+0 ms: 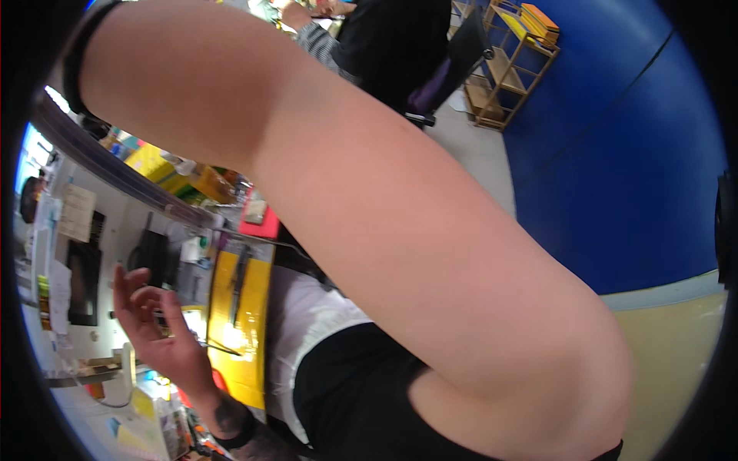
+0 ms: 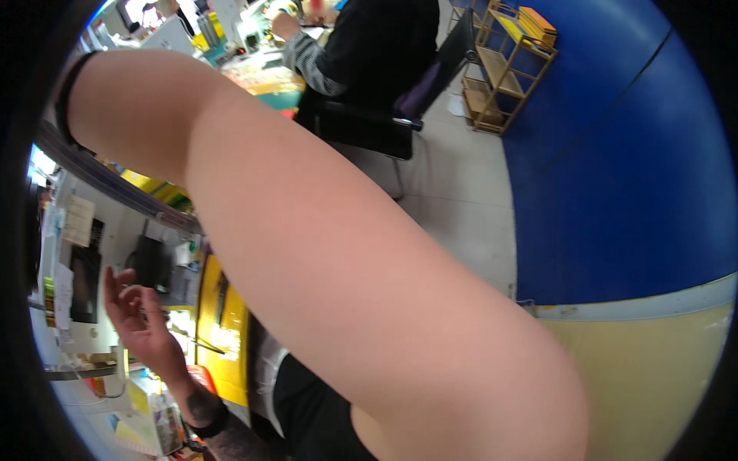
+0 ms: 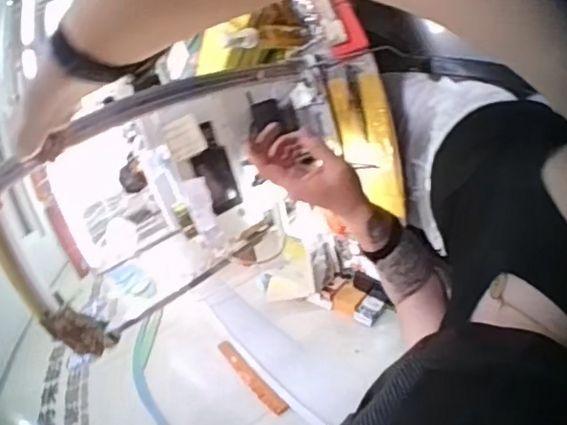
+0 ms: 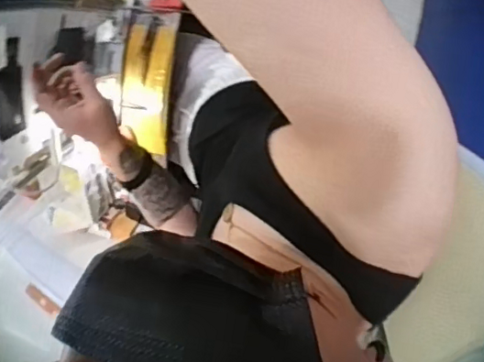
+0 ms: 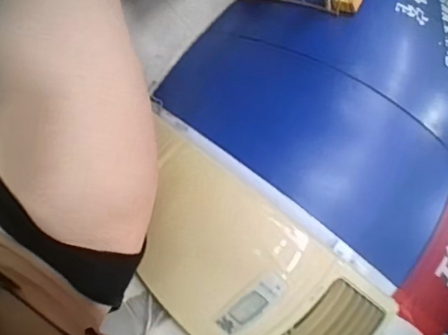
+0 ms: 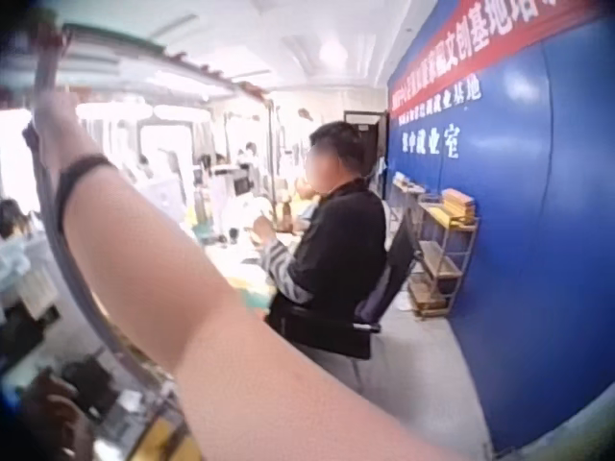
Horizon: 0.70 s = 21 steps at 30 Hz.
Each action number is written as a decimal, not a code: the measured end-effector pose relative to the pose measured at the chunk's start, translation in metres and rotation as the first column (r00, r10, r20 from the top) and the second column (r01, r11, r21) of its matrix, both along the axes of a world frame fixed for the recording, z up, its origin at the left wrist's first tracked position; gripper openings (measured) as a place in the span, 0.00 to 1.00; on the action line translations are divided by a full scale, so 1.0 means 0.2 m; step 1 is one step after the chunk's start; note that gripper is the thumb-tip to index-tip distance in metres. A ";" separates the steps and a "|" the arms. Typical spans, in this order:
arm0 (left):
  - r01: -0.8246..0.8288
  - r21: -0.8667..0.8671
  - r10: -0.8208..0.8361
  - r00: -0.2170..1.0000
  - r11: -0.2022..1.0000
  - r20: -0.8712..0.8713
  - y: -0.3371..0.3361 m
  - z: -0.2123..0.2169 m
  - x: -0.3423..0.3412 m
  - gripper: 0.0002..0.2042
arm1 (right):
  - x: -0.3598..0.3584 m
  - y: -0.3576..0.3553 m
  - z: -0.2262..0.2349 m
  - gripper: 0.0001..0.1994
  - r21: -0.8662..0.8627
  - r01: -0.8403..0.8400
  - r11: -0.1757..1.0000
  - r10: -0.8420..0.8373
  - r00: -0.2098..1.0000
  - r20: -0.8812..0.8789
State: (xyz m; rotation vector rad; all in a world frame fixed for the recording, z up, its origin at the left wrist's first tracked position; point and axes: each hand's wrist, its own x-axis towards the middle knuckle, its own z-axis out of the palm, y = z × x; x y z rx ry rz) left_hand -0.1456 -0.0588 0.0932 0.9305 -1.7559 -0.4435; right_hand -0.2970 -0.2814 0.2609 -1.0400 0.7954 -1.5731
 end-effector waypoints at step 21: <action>0.375 0.435 -0.351 0.926 0.819 -0.137 0.26 -0.50 -0.09 0.35 | -0.92 0.63 -0.89 0.08 -0.460 -0.194 0.866 -0.205 0.702 -0.682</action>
